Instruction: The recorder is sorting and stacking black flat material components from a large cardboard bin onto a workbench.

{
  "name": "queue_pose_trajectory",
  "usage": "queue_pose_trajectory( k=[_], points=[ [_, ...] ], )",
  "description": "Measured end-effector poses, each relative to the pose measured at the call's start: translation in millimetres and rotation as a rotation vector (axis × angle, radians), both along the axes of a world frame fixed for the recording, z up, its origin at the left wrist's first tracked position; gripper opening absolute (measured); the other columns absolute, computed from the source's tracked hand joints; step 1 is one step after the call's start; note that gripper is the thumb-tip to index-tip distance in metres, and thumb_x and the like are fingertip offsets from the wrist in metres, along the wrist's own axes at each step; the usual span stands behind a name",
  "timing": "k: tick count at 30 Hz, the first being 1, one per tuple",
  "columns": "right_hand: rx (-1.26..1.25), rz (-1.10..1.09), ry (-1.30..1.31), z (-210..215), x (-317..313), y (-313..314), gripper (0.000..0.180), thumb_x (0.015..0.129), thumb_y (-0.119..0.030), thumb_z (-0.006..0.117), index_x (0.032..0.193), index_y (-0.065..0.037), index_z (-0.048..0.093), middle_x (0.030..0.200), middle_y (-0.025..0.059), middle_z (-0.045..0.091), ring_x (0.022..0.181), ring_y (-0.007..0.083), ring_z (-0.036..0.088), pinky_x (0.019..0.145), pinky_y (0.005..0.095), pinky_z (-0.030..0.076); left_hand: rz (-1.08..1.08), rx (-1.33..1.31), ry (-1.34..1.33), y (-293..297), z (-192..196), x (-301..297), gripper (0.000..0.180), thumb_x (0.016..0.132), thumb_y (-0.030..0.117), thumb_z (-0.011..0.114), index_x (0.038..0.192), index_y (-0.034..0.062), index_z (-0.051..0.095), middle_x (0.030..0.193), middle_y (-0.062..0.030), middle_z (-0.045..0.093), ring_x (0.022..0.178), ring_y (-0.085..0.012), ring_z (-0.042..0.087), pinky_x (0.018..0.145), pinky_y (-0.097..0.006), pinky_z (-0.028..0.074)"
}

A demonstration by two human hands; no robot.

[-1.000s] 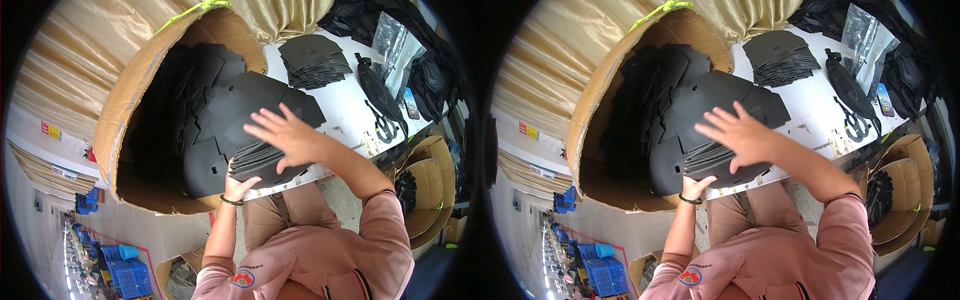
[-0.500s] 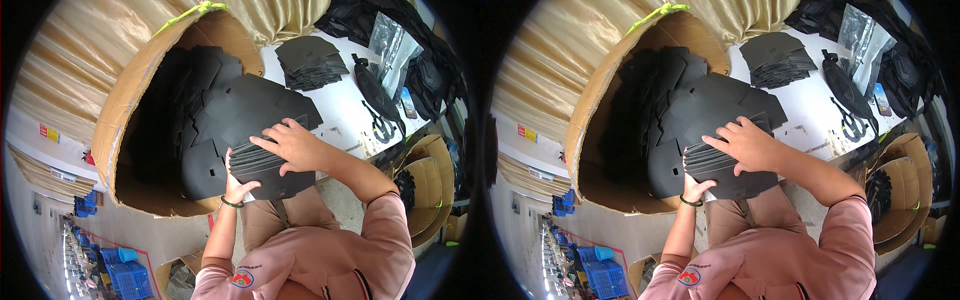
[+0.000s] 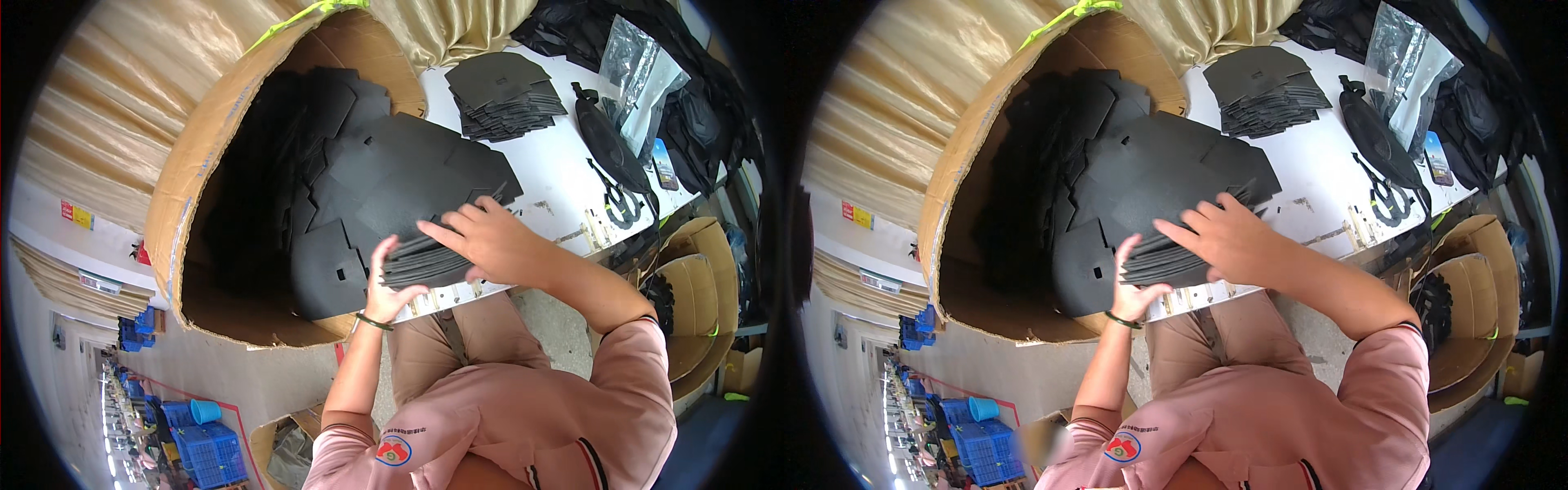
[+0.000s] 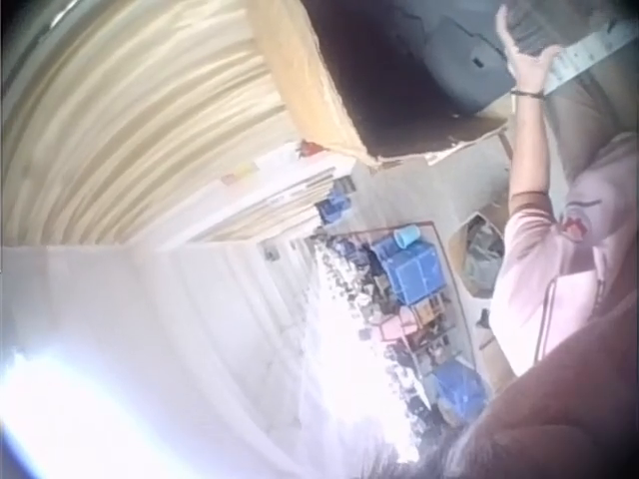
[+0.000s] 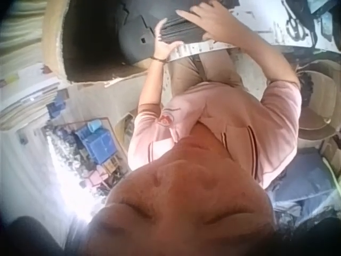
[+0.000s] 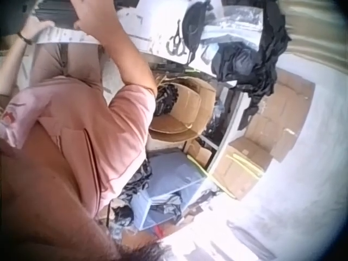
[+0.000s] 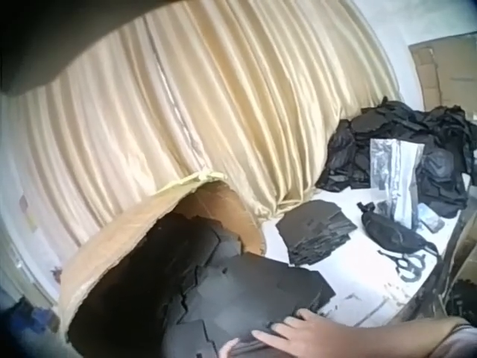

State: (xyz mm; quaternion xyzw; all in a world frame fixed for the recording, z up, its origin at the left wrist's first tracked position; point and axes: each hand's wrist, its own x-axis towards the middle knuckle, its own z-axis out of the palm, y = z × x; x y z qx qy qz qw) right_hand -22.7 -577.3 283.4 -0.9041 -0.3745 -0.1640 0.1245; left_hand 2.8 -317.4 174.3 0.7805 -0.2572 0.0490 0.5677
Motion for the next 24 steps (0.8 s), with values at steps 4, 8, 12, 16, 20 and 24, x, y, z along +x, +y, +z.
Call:
queue_pose_trajectory(
  k=[4, 8, 12, 16, 20, 24],
  points=[
    [-0.004, -0.011, 0.157, -17, 6, -3, 0.1, 0.053, -0.028, 0.085, 0.141, -0.016, 0.039, 0.112, 0.0082, 0.055, 0.103, 0.0237, 0.053, 0.092, 0.0375, 0.037, -0.096, -0.151, 0.202, -5, -19, -3, 0.105, 0.054, 0.018, 0.091, 0.138, 0.003, 0.03, 0.123, -0.0086, 0.053, 0.113, -0.0186, 0.052, 0.098, -0.033, 0.043],
    [0.055, 0.034, 0.228, -10, 5, -10, 0.096, 0.055, -0.024, 0.084, 0.14, -0.014, 0.04, 0.114, 0.0092, 0.056, 0.103, 0.0251, 0.054, 0.088, 0.0374, 0.04, -0.066, -0.055, 0.465, 7, -26, 4, 0.089, 0.058, 0.012, 0.089, 0.13, 0.0013, 0.039, 0.115, -0.0088, 0.058, 0.108, -0.0166, 0.055, 0.095, -0.033, 0.045],
    [-0.015, -0.002, 0.367, -14, 8, -11, 0.087, 0.058, -0.017, 0.083, 0.136, -0.012, 0.044, 0.109, 0.0087, 0.058, 0.101, 0.0251, 0.055, 0.082, 0.037, 0.045, -0.056, -0.135, 0.443, -4, -28, -2, 0.07, 0.06, 0.008, 0.088, 0.116, 0.0008, 0.047, 0.105, -0.0052, 0.062, 0.099, -0.0148, 0.058, 0.091, -0.031, 0.047],
    [0.073, 0.058, 0.368, -8, 5, -18, 0.082, 0.057, -0.017, 0.082, 0.131, -0.008, 0.047, 0.108, 0.0085, 0.058, 0.101, 0.0255, 0.055, 0.084, 0.0383, 0.045, -0.072, -0.056, 0.339, -8, -29, -2, 0.077, 0.06, 0.01, 0.088, 0.122, 0.0007, 0.043, 0.118, -0.0083, 0.053, 0.106, -0.0159, 0.054, 0.093, -0.032, 0.044],
    [0.137, 0.123, 0.242, -18, 4, -20, 0.082, 0.059, -0.019, 0.082, 0.131, -0.007, 0.047, 0.114, 0.0096, 0.056, 0.106, 0.0268, 0.053, 0.091, 0.0385, 0.042, -0.16, -0.135, 0.224, -17, -26, 1, 0.079, 0.06, 0.011, 0.088, 0.124, 0.0013, 0.043, 0.12, -0.0091, 0.052, 0.107, -0.0167, 0.053, 0.094, -0.032, 0.044],
    [0.4, 0.16, 0.241, -14, 9, -33, 0.084, 0.062, -0.028, 0.081, 0.134, -0.006, 0.044, 0.126, 0.0124, 0.052, 0.119, 0.0293, 0.047, 0.102, 0.0385, 0.035, -0.149, -0.24, 0.398, -8, -38, -2, 0.073, 0.061, 0.004, 0.086, 0.122, 0.0001, 0.046, 0.111, -0.0084, 0.06, 0.103, -0.017, 0.058, 0.089, -0.032, 0.048]
  ],
)
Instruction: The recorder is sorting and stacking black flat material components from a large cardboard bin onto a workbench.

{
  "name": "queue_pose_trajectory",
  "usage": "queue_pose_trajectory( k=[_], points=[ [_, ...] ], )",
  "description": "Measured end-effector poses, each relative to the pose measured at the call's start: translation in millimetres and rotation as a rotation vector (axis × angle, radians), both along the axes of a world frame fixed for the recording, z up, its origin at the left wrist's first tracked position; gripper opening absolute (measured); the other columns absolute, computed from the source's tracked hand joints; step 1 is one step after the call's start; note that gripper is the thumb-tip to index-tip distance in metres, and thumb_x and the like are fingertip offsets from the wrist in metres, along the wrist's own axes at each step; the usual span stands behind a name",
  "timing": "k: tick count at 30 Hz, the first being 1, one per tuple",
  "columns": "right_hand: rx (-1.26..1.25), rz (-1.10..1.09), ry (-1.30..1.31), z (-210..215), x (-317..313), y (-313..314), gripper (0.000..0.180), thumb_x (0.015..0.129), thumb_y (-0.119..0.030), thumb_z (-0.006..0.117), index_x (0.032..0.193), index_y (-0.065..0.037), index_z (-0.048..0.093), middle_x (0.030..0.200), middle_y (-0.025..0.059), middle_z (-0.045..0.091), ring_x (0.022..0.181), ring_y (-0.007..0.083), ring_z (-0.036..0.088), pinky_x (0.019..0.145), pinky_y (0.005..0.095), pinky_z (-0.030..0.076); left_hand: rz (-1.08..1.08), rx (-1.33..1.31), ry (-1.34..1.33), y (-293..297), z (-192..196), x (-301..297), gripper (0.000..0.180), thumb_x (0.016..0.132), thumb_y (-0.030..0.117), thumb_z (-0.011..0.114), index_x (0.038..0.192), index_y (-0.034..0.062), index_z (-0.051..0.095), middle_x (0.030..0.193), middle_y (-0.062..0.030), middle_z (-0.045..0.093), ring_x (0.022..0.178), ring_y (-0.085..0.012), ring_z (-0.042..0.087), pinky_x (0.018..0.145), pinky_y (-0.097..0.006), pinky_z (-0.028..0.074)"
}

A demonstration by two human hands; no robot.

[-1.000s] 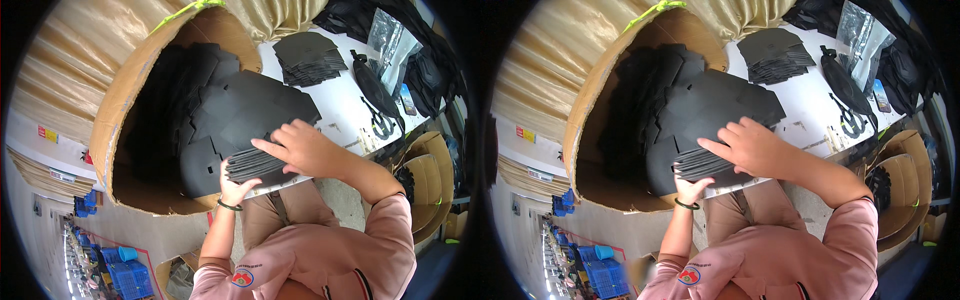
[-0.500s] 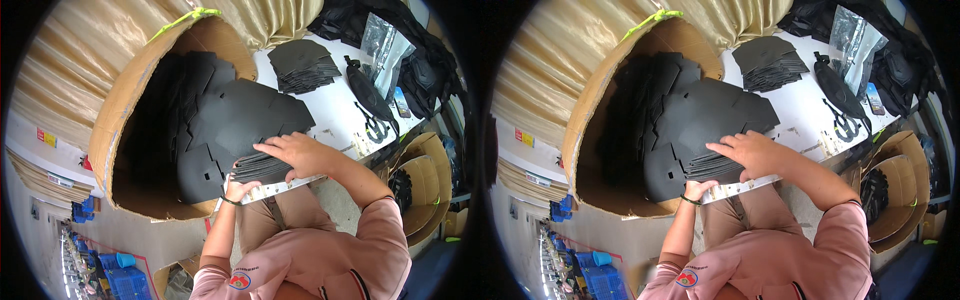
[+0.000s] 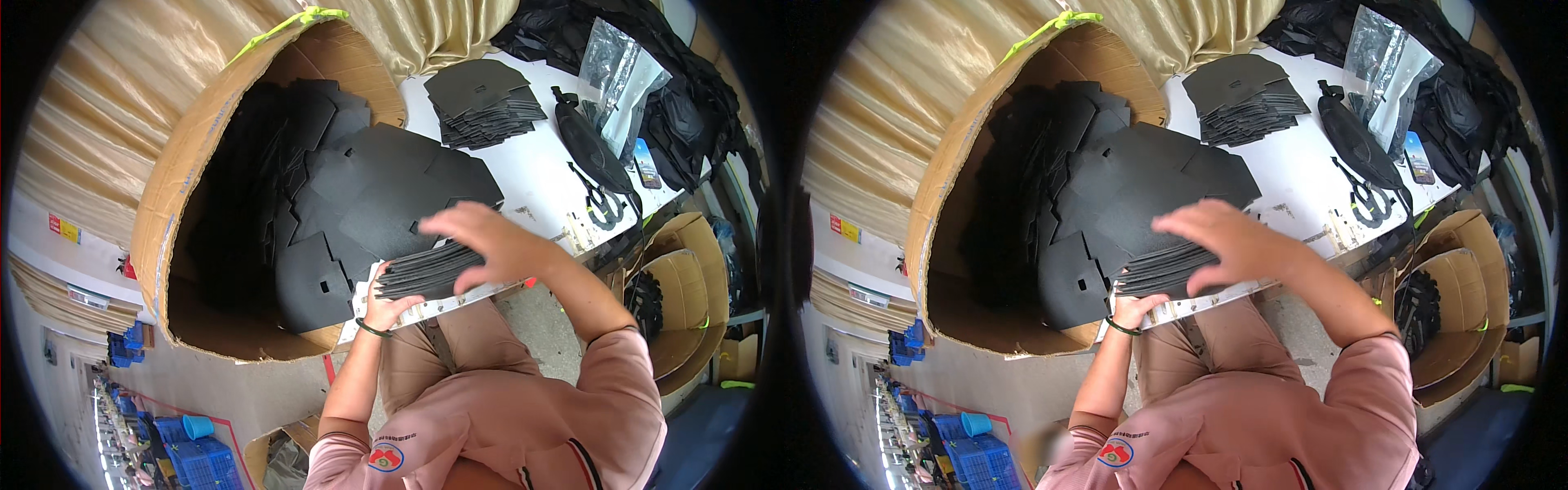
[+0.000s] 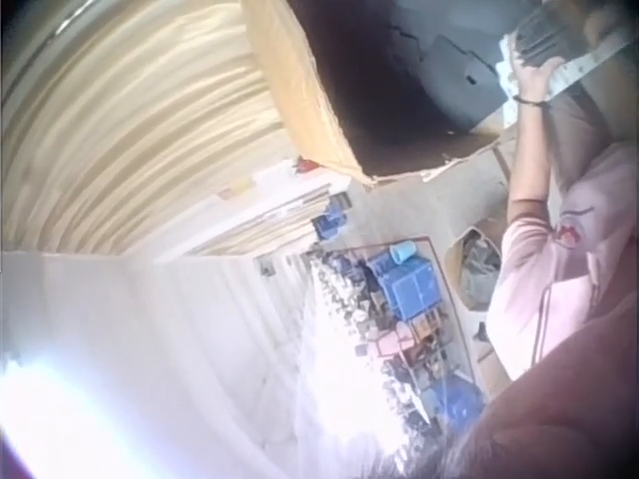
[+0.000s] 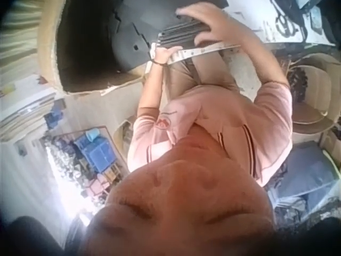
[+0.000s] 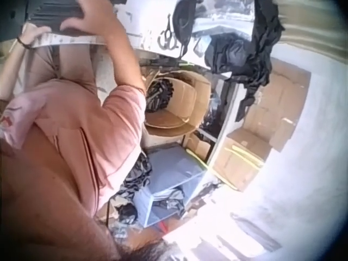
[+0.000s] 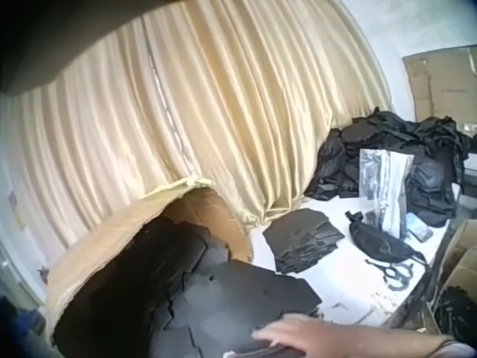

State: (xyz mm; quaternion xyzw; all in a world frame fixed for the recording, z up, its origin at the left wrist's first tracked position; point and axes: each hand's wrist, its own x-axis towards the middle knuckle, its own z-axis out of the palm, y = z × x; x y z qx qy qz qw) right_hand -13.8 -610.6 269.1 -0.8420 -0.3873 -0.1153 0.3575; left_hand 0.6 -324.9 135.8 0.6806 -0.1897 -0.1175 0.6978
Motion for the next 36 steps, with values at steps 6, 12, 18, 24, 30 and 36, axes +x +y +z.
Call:
queue_pose_trajectory(
  k=[6, 12, 18, 24, 30, 36],
  points=[
    [0.751, -0.123, 0.539, -89, 21, -62, 0.07, 0.088, -0.038, 0.058, 0.142, -0.003, 0.03, 0.141, 0.0096, 0.04, 0.134, 0.0215, 0.034, 0.111, 0.0331, 0.024, 0.147, -0.496, 0.165, 4, 8, -3, 0.057, 0.065, -0.009, 0.075, 0.117, -0.0007, 0.054, 0.111, -0.0094, 0.061, 0.1, -0.021, 0.06, 0.088, -0.034, 0.048],
    [0.716, -0.03, 0.752, -122, 12, -25, 0.052, 0.099, -0.026, 0.042, 0.145, -0.009, 0.027, 0.139, 0.0094, 0.038, 0.129, 0.0164, 0.033, 0.108, 0.0316, 0.025, 0.124, -0.049, -0.005, 11, -6, -2, 0.064, 0.063, 0.005, 0.085, 0.119, -0.0018, 0.053, 0.109, -0.0075, 0.061, 0.099, -0.0182, 0.057, 0.089, -0.032, 0.046],
    [0.91, -0.079, 0.577, -148, 9, -12, 0.059, 0.098, -0.03, 0.045, 0.144, -0.002, 0.023, 0.142, 0.0103, 0.035, 0.133, 0.0193, 0.03, 0.11, 0.0324, 0.021, 0.114, -0.098, 0.051, 0, -15, 1, 0.063, 0.063, 0.008, 0.087, 0.116, -0.0015, 0.055, 0.108, -0.0068, 0.062, 0.098, -0.0164, 0.057, 0.088, -0.031, 0.046],
    [0.942, -0.121, 0.482, -128, -6, -21, 0.081, 0.088, -0.049, 0.055, 0.145, -0.002, 0.022, 0.147, 0.0135, 0.03, 0.139, 0.0216, 0.024, 0.113, 0.0403, 0.017, 0.106, -0.001, -0.035, -2, -14, -10, 0.056, 0.063, 0.007, 0.087, 0.111, -0.0002, 0.059, 0.104, -0.0066, 0.064, 0.099, -0.0174, 0.059, 0.089, -0.031, 0.046],
    [0.048, -0.312, -0.101, -34, -24, -26, 0.087, 0.076, -0.062, 0.057, 0.139, -0.007, 0.038, 0.145, 0.0152, 0.035, 0.137, 0.0329, 0.028, 0.113, 0.0507, 0.014, -0.012, 0.092, 0.113, 5, -12, -18, 0.09, 0.057, 0.0, 0.088, 0.13, 0.0031, 0.035, 0.122, -0.0076, 0.053, 0.111, -0.0186, 0.053, 0.096, -0.035, 0.045],
    [0.019, -0.374, -0.027, -44, -29, -29, 0.07, 0.078, -0.042, 0.066, 0.136, -0.009, 0.044, 0.14, 0.0106, 0.043, 0.133, 0.0318, 0.034, 0.112, 0.0533, 0.017, 0.099, -0.07, 0.028, -13, -14, -14, 0.075, 0.065, 0.006, 0.083, 0.126, 0.0066, 0.04, 0.121, -0.0056, 0.051, 0.11, -0.0177, 0.052, 0.098, -0.033, 0.042]
  ],
)
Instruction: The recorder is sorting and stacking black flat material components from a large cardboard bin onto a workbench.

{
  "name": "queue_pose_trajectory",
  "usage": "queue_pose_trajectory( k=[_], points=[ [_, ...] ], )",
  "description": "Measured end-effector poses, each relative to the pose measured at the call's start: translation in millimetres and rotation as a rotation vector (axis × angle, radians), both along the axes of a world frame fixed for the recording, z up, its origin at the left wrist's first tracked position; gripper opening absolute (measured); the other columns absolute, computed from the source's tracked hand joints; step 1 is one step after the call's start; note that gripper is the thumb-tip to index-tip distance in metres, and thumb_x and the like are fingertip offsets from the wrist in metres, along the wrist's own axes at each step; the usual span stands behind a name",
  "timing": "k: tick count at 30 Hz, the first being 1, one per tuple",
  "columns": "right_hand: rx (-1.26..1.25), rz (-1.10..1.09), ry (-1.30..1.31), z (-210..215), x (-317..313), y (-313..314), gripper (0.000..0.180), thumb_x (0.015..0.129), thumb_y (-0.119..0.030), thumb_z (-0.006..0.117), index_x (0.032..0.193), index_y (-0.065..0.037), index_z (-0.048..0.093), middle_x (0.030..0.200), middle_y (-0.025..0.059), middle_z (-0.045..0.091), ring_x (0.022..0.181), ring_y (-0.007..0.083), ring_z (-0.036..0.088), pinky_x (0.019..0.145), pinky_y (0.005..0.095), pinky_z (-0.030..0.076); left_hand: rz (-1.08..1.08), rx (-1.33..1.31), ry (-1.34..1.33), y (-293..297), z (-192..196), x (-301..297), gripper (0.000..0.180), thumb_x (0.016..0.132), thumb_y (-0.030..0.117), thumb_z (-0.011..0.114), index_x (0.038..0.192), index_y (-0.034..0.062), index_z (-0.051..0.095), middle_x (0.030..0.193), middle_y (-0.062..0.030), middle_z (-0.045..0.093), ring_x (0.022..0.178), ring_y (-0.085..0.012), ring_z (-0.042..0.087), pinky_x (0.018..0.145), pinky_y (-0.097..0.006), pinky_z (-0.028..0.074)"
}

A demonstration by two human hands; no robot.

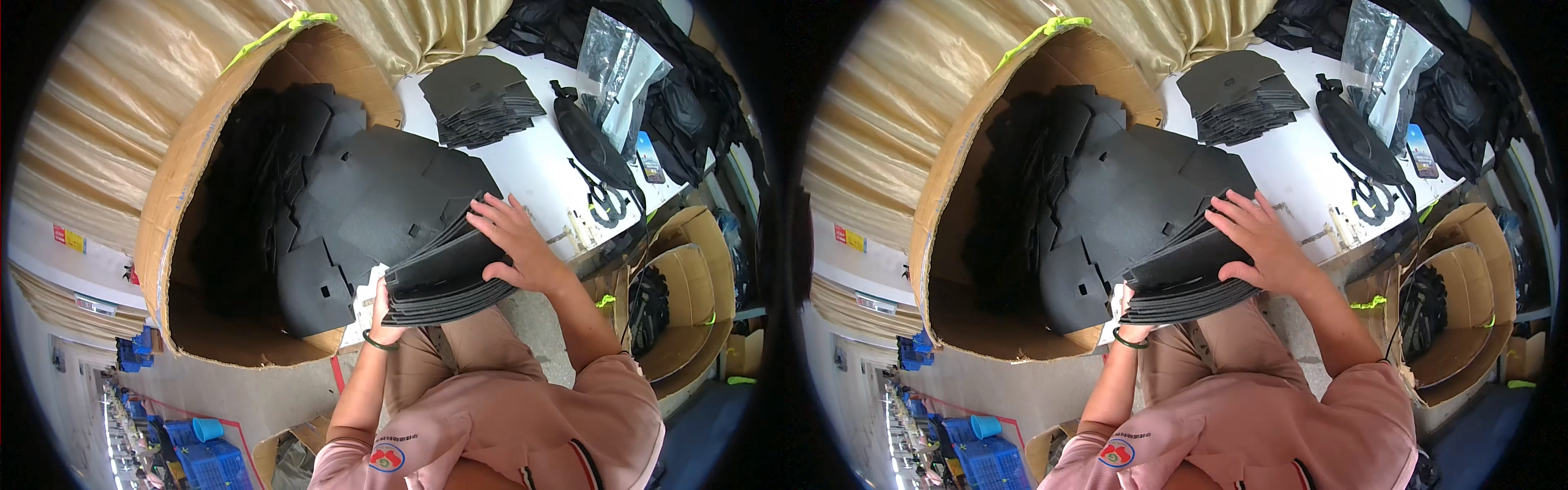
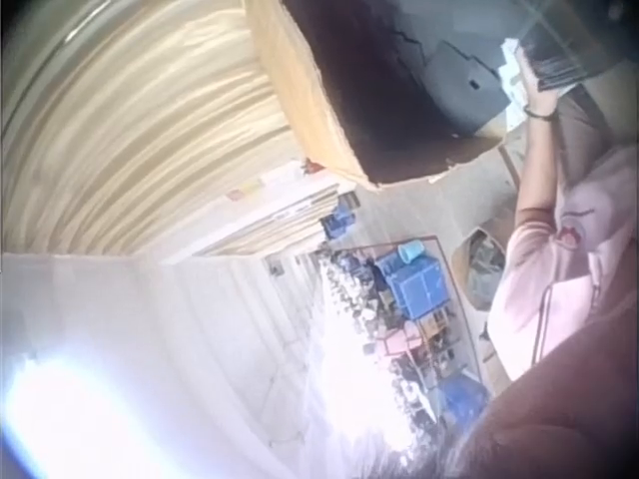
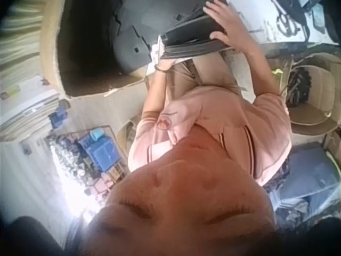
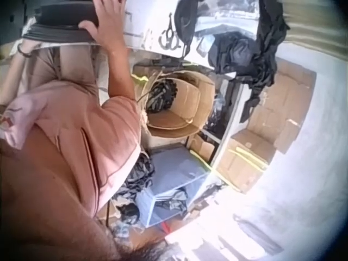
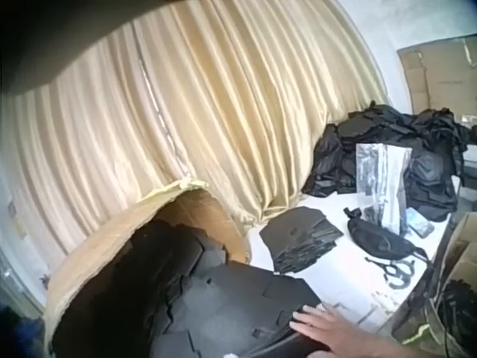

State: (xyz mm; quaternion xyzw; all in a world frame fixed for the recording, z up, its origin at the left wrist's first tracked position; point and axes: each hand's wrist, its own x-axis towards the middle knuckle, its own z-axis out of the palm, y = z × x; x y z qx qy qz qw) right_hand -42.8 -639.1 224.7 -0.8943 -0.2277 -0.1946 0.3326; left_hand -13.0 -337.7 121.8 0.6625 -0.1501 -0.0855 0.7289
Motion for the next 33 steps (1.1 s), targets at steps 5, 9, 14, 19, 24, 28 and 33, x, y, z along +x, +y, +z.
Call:
queue_pose_trajectory(
  k=[5, 9, 14, 19, 24, 28, 33],
  points=[
    [0.257, 0.108, -0.024, -11, 2, -3, 0.034, 0.08, -0.021, 0.067, 0.11, -0.005, 0.06, 0.108, 0.0111, 0.06, 0.104, 0.0315, 0.053, 0.093, 0.0421, 0.04, -0.046, 0.182, -0.053, 7, 0, -1, 0.083, 0.057, 0.005, 0.087, 0.125, 0.0055, 0.039, 0.116, -0.0068, 0.054, 0.109, -0.0184, 0.053, 0.094, -0.033, 0.046],
    [0.359, 0.028, -0.111, -3, 6, -1, 0.01, 0.079, -0.007, 0.064, 0.088, -0.003, 0.062, 0.084, 0.0101, 0.061, 0.079, 0.0297, 0.055, 0.071, 0.0358, 0.045, -0.071, 0.13, 0.02, -2, -3, -5, 0.083, 0.058, 0.001, 0.087, 0.126, 0.0058, 0.038, 0.116, -0.0068, 0.053, 0.108, -0.0195, 0.054, 0.093, -0.034, 0.048],
    [0.262, 0.051, -0.208, 46, 16, -11, 0.011, 0.079, -0.009, 0.065, 0.088, -0.004, 0.063, 0.08, 0.0081, 0.06, 0.074, 0.0275, 0.055, 0.066, 0.0347, 0.045, -0.091, 0.145, 0.053, -8, -1, -4, 0.078, 0.061, 0.001, 0.085, 0.124, 0.0055, 0.04, 0.114, -0.0067, 0.055, 0.106, -0.0184, 0.055, 0.092, -0.033, 0.047],
    [-0.032, 0.154, -0.303, 129, 33, -11, 0.009, 0.076, -0.007, 0.066, 0.085, -0.006, 0.064, 0.075, 0.006, 0.058, 0.073, 0.0241, 0.055, 0.065, 0.0346, 0.044, -0.068, 0.175, -0.01, 4, -12, 0, 0.066, 0.066, 0.008, 0.085, 0.119, 0.002, 0.046, 0.109, -0.0066, 0.06, 0.101, -0.0174, 0.057, 0.091, -0.032, 0.045],
    [-0.679, 0.314, -0.21, 144, 44, 40, 0.004, 0.068, -0.01, 0.063, 0.064, -0.009, 0.065, 0.074, 0.0042, 0.062, 0.08, 0.021, 0.061, 0.069, 0.032, 0.048, -0.039, 0.121, 0.062, -8, -10, -3, 0.063, 0.067, 0.008, 0.085, 0.118, -0.0004, 0.05, 0.108, -0.0083, 0.061, 0.102, -0.018, 0.057, 0.092, -0.033, 0.045],
    [-0.679, 0.553, -0.126, 86, 62, 114, 0.016, 0.072, -0.014, 0.065, 0.086, -0.008, 0.069, 0.096, 0.0066, 0.066, 0.091, 0.02, 0.062, 0.075, 0.032, 0.049, -0.033, 0.12, 0.104, -3, -17, -4, 0.06, 0.066, 0.008, 0.085, 0.116, -0.0012, 0.052, 0.108, -0.0084, 0.062, 0.102, -0.0188, 0.058, 0.092, -0.033, 0.045],
    [-0.157, 0.499, -0.177, 89, 59, 84, 0.074, 0.072, -0.039, 0.069, 0.134, -0.007, 0.044, 0.131, 0.0138, 0.048, 0.123, 0.0283, 0.045, 0.106, 0.0507, 0.029, -0.056, 0.311, -0.13, 10, -26, 3, 0.073, 0.064, 0.011, 0.087, 0.124, 0.0, 0.048, 0.122, -0.0101, 0.053, 0.113, -0.0208, 0.052, 0.095, -0.035, 0.044]
  ],
)
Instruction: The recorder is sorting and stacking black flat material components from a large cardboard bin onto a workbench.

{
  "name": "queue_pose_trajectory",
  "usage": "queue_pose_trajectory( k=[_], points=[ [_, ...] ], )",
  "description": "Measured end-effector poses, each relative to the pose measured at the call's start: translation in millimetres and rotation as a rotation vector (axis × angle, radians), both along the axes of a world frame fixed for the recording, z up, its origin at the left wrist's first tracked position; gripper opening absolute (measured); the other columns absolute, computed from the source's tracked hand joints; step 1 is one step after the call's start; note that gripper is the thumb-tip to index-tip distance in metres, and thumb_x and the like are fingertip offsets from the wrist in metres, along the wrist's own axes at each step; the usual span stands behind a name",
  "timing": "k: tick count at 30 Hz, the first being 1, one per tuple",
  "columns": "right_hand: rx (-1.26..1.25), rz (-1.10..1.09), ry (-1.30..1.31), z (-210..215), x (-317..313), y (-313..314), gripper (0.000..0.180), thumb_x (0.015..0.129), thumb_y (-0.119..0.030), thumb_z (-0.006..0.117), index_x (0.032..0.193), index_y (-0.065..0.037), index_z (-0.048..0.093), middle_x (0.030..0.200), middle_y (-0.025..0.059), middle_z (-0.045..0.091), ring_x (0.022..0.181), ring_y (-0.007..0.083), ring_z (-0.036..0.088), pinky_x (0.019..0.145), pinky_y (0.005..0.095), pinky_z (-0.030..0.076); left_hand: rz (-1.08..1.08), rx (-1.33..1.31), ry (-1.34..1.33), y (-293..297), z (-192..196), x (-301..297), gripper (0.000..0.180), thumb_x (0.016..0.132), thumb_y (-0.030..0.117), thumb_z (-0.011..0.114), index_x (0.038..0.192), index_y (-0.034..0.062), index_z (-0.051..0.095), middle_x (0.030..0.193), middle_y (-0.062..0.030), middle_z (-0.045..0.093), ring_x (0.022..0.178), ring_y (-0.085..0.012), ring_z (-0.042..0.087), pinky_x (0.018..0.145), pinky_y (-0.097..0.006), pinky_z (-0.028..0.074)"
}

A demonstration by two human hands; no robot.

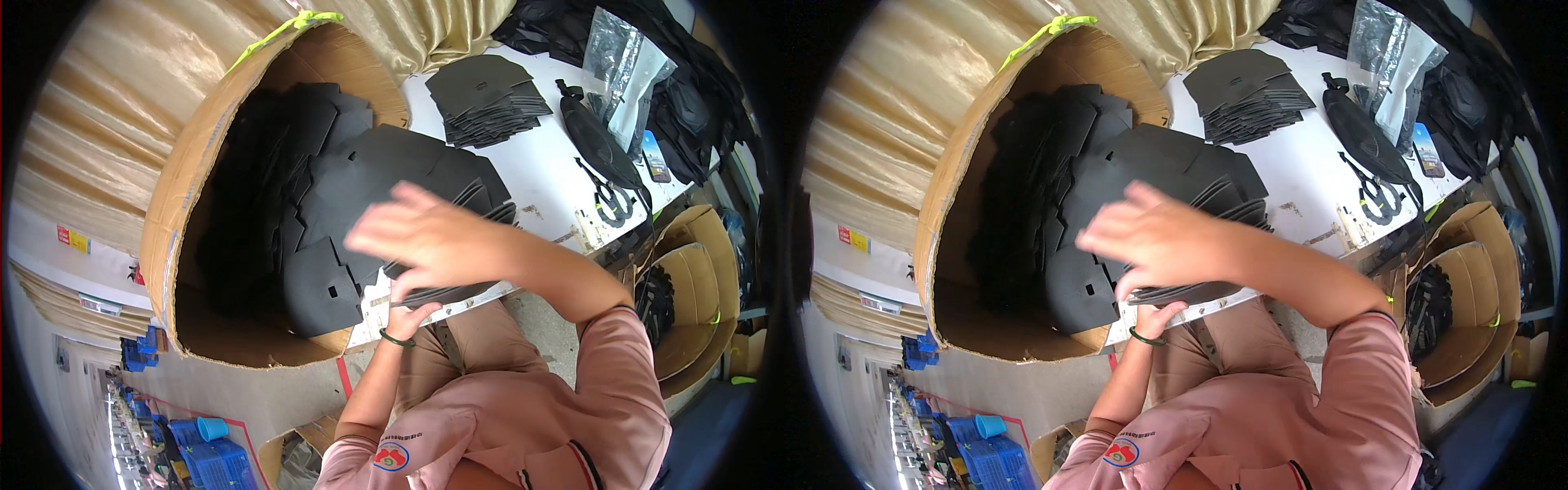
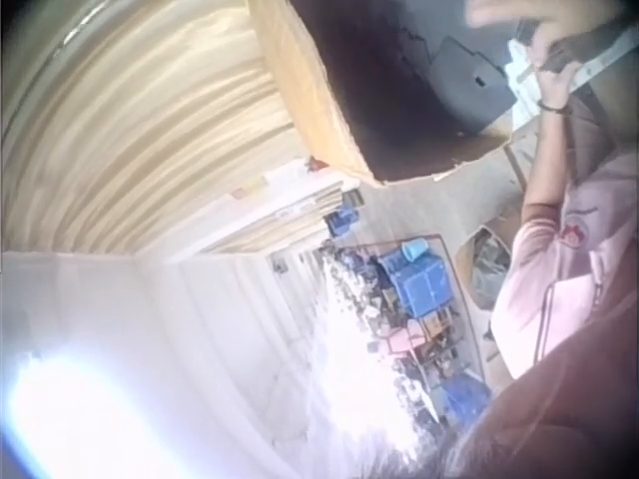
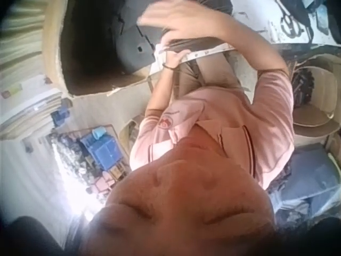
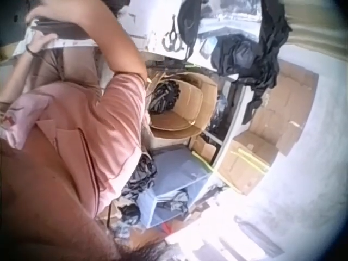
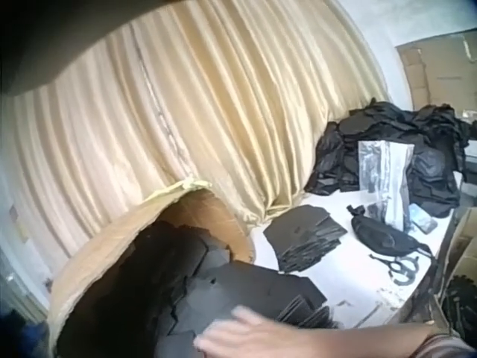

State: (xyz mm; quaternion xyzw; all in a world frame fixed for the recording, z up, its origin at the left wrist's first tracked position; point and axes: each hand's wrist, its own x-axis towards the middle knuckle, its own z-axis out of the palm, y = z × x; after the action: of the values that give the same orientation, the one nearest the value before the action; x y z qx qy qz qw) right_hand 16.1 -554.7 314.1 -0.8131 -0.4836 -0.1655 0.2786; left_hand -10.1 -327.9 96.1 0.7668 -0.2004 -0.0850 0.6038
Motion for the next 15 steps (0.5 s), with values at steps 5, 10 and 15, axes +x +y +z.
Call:
queue_pose_trajectory(
  k=[5, 10, 15],
  points=[
    [-0.236, -0.294, 0.181, -45, -35, -34, 0.106, 0.061, -0.063, 0.07, 0.145, -0.013, 0.03, 0.147, 0.0197, 0.031, 0.138, 0.0361, 0.026, 0.109, 0.0591, 0.018, -0.015, -0.239, 0.173, -14, 19, -4, 0.091, 0.065, 0.008, 0.086, 0.135, 0.0021, 0.028, 0.124, -0.0117, 0.053, 0.112, -0.0213, 0.053, 0.097, -0.036, 0.044],
    [-0.158, -0.183, 0.191, -47, -43, -36, 0.098, 0.066, -0.057, 0.071, 0.144, -0.014, 0.032, 0.149, 0.0153, 0.029, 0.14, 0.0336, 0.022, 0.11, 0.0585, 0.015, 0.03, -0.222, 0.118, -18, 21, -8, 0.068, 0.065, 0.002, 0.083, 0.122, -0.0009, 0.048, 0.113, -0.0109, 0.062, 0.1, -0.021, 0.061, 0.089, -0.035, 0.049],
    [0.378, -0.506, 0.378, -76, -42, -116, 0.099, 0.07, -0.045, 0.075, 0.148, -0.013, 0.022, 0.146, 0.0135, 0.032, 0.138, 0.0292, 0.029, 0.109, 0.0515, 0.025, 0.24, -0.799, 0.325, -32, 69, -4, 0.065, 0.072, 0.015, 0.078, 0.127, 0.0015, 0.047, 0.119, -0.0118, 0.057, 0.11, -0.0261, 0.055, 0.097, -0.039, 0.044]
  ],
)
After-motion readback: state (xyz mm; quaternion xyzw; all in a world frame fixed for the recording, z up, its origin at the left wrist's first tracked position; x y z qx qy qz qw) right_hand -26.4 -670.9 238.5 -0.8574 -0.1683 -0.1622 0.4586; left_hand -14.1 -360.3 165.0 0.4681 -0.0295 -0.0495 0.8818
